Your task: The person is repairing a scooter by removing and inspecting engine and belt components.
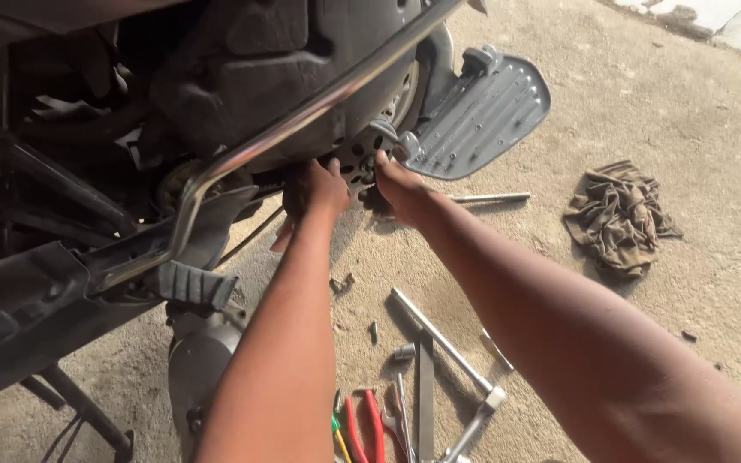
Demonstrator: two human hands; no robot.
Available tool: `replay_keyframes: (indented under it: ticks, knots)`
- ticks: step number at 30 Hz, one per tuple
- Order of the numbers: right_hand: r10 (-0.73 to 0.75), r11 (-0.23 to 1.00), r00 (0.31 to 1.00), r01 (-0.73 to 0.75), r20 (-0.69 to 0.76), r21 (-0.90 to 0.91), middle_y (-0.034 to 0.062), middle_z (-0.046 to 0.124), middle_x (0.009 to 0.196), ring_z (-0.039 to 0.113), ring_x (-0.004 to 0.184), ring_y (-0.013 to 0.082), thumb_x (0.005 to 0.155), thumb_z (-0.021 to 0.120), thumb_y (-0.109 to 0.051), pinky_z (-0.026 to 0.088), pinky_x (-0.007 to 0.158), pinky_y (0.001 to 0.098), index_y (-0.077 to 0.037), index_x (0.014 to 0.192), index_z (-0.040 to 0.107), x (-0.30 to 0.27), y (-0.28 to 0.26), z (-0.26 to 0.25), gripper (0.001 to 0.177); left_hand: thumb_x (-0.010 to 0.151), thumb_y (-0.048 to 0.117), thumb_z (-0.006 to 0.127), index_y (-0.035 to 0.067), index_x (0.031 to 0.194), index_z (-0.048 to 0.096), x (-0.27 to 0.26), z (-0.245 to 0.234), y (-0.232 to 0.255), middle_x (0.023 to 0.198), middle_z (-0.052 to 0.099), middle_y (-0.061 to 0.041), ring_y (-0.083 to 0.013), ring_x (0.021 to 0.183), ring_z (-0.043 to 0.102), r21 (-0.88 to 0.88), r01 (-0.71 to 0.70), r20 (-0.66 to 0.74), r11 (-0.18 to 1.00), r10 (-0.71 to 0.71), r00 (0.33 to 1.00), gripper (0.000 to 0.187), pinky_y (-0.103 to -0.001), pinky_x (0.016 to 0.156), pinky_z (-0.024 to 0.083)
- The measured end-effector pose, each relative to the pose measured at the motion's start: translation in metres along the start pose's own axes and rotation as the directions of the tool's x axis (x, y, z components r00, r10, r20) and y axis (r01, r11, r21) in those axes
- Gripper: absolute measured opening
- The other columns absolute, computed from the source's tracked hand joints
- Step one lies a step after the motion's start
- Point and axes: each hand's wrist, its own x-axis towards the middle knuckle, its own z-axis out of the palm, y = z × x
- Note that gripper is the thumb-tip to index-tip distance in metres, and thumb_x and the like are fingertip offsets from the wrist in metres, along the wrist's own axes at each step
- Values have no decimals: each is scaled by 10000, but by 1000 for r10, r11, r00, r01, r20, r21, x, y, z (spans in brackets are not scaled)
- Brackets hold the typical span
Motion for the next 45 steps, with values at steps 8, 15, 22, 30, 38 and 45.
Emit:
replay_keyframes:
  ticks: [8,15,22,30,38,45]
  knots:
    - [-49,896,984,-32,170,443,50,636,833,599,717,195,1075,356,-475,490,609,379,-123,1114,554,46,27,-1,406,1000,435,559,102,1239,674,13,6,2,1223,705,-165,-371,1097,689,-33,-47,-47,998,45,998,426,-472,919,533]
    - [-169,986,966,165,-195,-37,59,658,839,567,729,172,1005,633,-444,490,685,360,-79,976,676,12,18,6,369,1008,469,559,86,1170,720,20,14,-6,1181,721,-178,-378,1077,698,-5,-30,-6,1000,30,1000,446,-472,909,537]
    - [-639,701,739,447,-212,-555,92,665,839,646,778,212,980,609,-449,500,718,371,-57,980,648,16,22,4,394,1004,486,572,65,1151,729,25,9,-13,1169,722,-189,-378,1073,699,23,-46,-11,999,46,999,473,-464,905,538]
    - [-114,971,979,74,169,226,44,539,825,473,661,140,1088,399,-474,454,607,328,-87,1057,559,37,16,-3,419,996,476,568,47,1166,713,26,4,-13,1184,705,-217,-403,1089,684,92,-87,-24,992,89,996,483,-485,913,528]
    - [-647,486,762,369,-42,-792,104,704,968,699,861,276,1038,526,-449,533,723,416,-114,1233,624,-16,8,4,401,1010,522,512,18,1178,700,37,17,-19,1161,704,-236,-399,1080,686,68,-63,20,996,62,998,563,-458,900,533]
    - [-113,941,969,33,220,337,159,751,970,695,785,250,1049,412,-534,573,670,412,-17,1166,672,58,35,-11,590,1029,531,497,59,1137,749,50,33,-28,1185,717,-200,-378,1100,688,137,-117,45,984,112,993,545,-451,941,512]
